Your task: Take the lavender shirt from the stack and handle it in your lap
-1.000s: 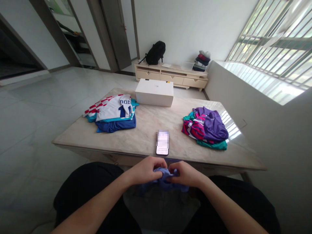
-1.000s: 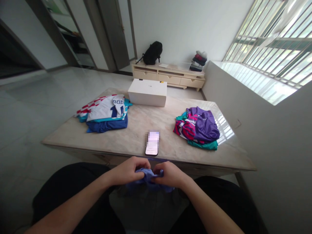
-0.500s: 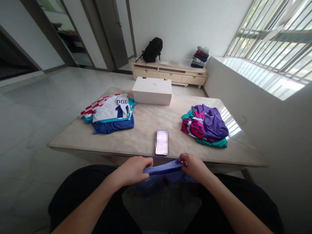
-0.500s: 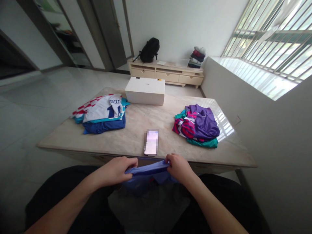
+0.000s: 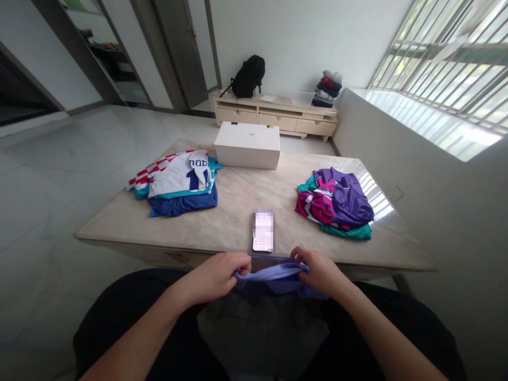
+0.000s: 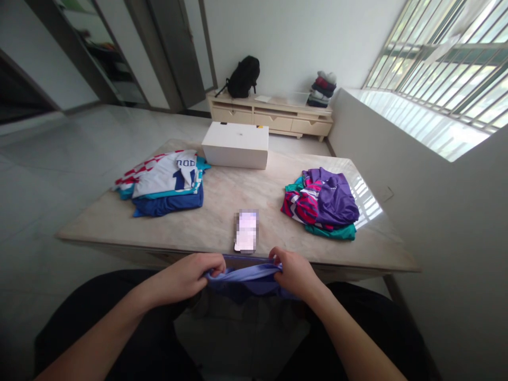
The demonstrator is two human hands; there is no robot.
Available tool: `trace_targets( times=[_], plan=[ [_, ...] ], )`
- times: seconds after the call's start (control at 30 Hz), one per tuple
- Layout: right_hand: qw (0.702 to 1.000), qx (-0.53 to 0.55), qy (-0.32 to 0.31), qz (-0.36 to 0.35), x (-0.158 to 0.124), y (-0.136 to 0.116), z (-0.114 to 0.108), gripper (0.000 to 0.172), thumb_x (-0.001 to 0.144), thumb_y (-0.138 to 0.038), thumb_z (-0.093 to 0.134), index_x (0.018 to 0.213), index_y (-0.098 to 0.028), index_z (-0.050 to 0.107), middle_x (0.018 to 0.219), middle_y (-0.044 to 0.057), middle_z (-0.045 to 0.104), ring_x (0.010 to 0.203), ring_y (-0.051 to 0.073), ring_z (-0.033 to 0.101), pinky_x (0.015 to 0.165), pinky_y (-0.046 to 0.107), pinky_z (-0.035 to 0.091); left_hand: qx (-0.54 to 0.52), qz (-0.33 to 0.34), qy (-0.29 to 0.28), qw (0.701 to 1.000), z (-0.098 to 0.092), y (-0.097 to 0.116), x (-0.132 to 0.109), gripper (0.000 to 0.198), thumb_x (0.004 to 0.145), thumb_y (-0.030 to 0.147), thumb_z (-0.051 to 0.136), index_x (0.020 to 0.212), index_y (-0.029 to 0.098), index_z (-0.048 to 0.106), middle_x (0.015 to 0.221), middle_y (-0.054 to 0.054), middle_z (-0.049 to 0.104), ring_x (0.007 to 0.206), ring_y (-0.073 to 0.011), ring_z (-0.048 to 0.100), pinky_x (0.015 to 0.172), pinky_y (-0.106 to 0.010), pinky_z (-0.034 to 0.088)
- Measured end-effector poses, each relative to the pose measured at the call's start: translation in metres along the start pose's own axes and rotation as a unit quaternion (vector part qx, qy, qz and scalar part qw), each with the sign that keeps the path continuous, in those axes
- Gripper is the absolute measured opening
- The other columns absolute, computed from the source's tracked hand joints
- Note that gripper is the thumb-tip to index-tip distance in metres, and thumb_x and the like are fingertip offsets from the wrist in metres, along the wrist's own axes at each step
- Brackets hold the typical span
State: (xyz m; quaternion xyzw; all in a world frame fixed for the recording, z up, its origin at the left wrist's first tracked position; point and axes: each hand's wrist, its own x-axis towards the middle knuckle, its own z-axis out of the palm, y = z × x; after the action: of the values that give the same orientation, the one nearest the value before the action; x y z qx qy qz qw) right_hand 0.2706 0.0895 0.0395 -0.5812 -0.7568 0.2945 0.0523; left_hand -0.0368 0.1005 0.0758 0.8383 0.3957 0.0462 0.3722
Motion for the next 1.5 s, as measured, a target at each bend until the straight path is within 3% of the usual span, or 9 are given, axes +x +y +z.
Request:
trace_targets(
  times=[0.2, 0.33, 0.6, 0.77, 0.93, 1.13, 1.27, 1.4, 1.5],
  plan=[
    [1.0, 0.0, -0.012, 0.007, 0.002, 0.002, 0.0, 0.035, 0.072, -0.009, 0.064, 0.103, -0.021, 0.074, 0.089, 0.004, 0.072, 0.082, 0.02, 0.066, 0.072, 0.027, 0.041, 0.016, -0.025, -0.012, 0.999, -0.004, -0.004, -0.003, 0.025, 0.072, 0.007, 0.045, 0.086, 0.022, 0.059, 0.088, 0.0, 0.068, 0.082, -0.0183, 0.061, 0.075, -0.025, 0.042],
    [0.999, 0.029, -0.026, 0.01, 0.001, 0.005, -0.013, 0.018, 0.081, -0.026, 0.071, 0.096, -0.022, 0.078, 0.077, 0.001, 0.069, 0.07, 0.018, 0.062, 0.063, 0.027, 0.039, 0.026, -0.053, -0.031, 0.998, -0.011, -0.007, -0.007, 0.028, 0.075, 0.009, 0.046, 0.092, 0.022, 0.063, 0.094, -0.001, 0.07, 0.087, -0.0198, 0.064, 0.078, -0.027, 0.044],
    [0.961, 0.269, -0.071, -0.005, -0.009, 0.011, -0.04, 0.036, 0.086, -0.02, 0.051, 0.111, -0.017, 0.077, 0.091, 0.002, 0.073, 0.067, 0.015, 0.061, 0.06, 0.024, 0.045, -0.009, -0.062, -0.054, 0.997, -0.029, -0.003, -0.014, 0.023, 0.085, 0.019, 0.049, 0.095, 0.022, 0.07, 0.092, 0.0, 0.073, 0.083, -0.0189, 0.067, 0.074, -0.024, 0.045],
    [0.938, 0.332, -0.098, 0.038, -0.014, 0.007, -0.043, 0.033, 0.087, -0.022, 0.05, 0.109, -0.015, 0.074, 0.061, -0.005, 0.053, 0.047, 0.009, 0.039, 0.043, 0.02, 0.025, -0.064, -0.052, -0.034, 0.996, -0.036, -0.001, -0.018, 0.026, 0.091, 0.023, 0.049, 0.099, 0.02, 0.074, 0.092, 0.0, 0.076, 0.086, -0.0196, 0.069, 0.079, -0.024, 0.048],
    [0.927, 0.355, -0.119, 0.019, -0.015, 0.009, -0.04, 0.024, 0.094, -0.035, 0.055, 0.081, -0.016, 0.063, 0.051, -0.008, 0.037, 0.045, 0.008, 0.032, 0.042, 0.019, 0.021, -0.09, 0.02, 0.043, 0.995, -0.039, -0.003, -0.016, 0.026, 0.092, 0.019, 0.049, 0.101, 0.02, 0.074, 0.126, -0.004, 0.069, 0.115, -0.0211, 0.063, 0.105, -0.027, 0.042],
    [0.925, 0.356, -0.128, -0.035, -0.017, -0.004, -0.031, 0.038, 0.093, -0.051, 0.065, 0.083, -0.015, 0.067, 0.067, -0.003, 0.052, 0.058, 0.01, 0.044, 0.052, 0.02, 0.035, -0.078, 0.067, 0.149, 0.983, -0.041, -0.001, -0.03, 0.021, 0.092, 0.02, 0.047, 0.09, 0.018, 0.067, 0.096, -0.005, 0.068, 0.091, -0.0194, 0.064, 0.087, -0.027, 0.047],
    [0.95, 0.262, -0.129, -0.109, -0.029, -0.025, -0.039, 0.028, 0.096, -0.04, 0.064, 0.085, -0.016, 0.073, 0.073, 0.0, 0.06, 0.065, 0.013, 0.051, 0.06, 0.023, 0.04, -0.093, 0.093, 0.163, 0.978, -0.039, -0.005, -0.05, 0.023, 0.091, 0.025, 0.046, 0.087, 0.018, 0.068, 0.082, -0.004, 0.07, 0.078, -0.0191, 0.064, 0.078, -0.028, 0.048],
    [0.973, 0.142, -0.035, -0.176, -0.042, -0.036, -0.058, 0.014, 0.091, -0.018, 0.062, 0.086, -0.02, 0.075, 0.103, 0.006, 0.069, 0.084, 0.018, 0.064, 0.077, 0.027, 0.047, -0.056, 0.063, 0.123, 0.989, -0.034, -0.008, -0.055, 0.022, 0.085, 0.028, 0.049, 0.084, 0.019, 0.069, 0.085, -0.005, 0.073, 0.08, -0.0215, 0.065, 0.084, -0.031, 0.048],
    [0.975, 0.131, 0.005, -0.181, -0.047, -0.033, -0.066, 0.022, 0.084, -0.008, 0.058, 0.092, -0.022, 0.074, 0.117, 0.008, 0.068, 0.095, 0.021, 0.065, 0.085, 0.029, 0.048, -0.068, 0.064, 0.068, 0.993, -0.034, -0.006, -0.051, 0.025, 0.089, 0.033, 0.048, 0.078, 0.019, 0.066, 0.077, -0.004, 0.068, 0.072, -0.0196, 0.06, 0.079, -0.03, 0.048]
  ],
)
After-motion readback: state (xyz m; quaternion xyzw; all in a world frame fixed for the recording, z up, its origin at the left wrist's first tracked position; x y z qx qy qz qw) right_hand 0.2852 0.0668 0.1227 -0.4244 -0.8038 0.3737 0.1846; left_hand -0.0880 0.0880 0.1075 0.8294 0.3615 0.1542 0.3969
